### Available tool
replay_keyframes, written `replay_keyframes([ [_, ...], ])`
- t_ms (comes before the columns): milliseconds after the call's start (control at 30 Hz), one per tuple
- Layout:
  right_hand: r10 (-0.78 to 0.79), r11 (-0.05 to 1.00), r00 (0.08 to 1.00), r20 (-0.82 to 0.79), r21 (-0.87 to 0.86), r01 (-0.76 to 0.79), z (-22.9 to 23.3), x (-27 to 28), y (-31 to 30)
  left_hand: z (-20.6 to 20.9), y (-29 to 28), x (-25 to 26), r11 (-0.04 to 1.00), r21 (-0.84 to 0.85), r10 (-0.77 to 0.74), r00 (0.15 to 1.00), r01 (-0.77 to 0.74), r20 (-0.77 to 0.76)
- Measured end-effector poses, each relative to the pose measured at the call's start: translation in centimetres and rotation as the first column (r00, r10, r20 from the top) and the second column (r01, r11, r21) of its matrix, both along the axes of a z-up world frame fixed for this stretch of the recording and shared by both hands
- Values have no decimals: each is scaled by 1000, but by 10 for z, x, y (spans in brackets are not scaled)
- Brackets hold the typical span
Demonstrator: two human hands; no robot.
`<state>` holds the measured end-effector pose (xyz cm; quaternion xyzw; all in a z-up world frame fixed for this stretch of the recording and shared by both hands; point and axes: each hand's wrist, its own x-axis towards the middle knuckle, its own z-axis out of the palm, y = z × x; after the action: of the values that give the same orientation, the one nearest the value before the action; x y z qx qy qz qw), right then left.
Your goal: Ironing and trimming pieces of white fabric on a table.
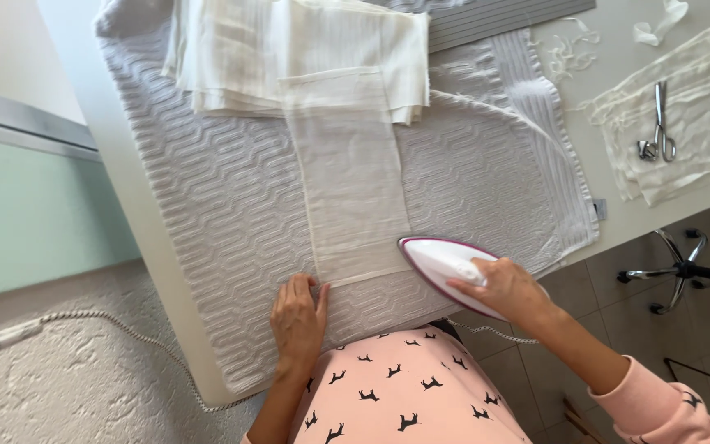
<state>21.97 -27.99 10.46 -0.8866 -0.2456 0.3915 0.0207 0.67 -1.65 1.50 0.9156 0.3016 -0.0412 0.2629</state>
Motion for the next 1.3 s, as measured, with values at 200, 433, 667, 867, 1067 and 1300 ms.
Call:
replay_keyframes([
  [200, -190, 978, 981, 45, -83, 193, 9, 45, -26, 7, -14, 8, 990, 142, 8, 999, -1, -50],
  [433, -96, 995, 956, 278, 39, 89, 32, 107, 16, 18, -21, 14, 986, 134, 107, 992, -98, -63],
  [667, -15, 546, 925, 379, 778, -310, -71, 187, 246, 1, -25, 9, 980, 112, 154, 983, -165, 103],
  [867, 83, 711, 802, 591, 529, -463, -130, 197, 350, -28, -37, 6, 980, 88, 131, 908, -180, 399],
  [1067, 153, 614, 948, 280, 724, -313, -69, 199, 332, -94, -19, 1, 835, -461, 538, 628, -302, 563],
  [1300, -41, 506, 986, -163, 848, 161, 30, 218, 239, -4, 148, 75, 699, -678, 694, 443, -229, 567],
])
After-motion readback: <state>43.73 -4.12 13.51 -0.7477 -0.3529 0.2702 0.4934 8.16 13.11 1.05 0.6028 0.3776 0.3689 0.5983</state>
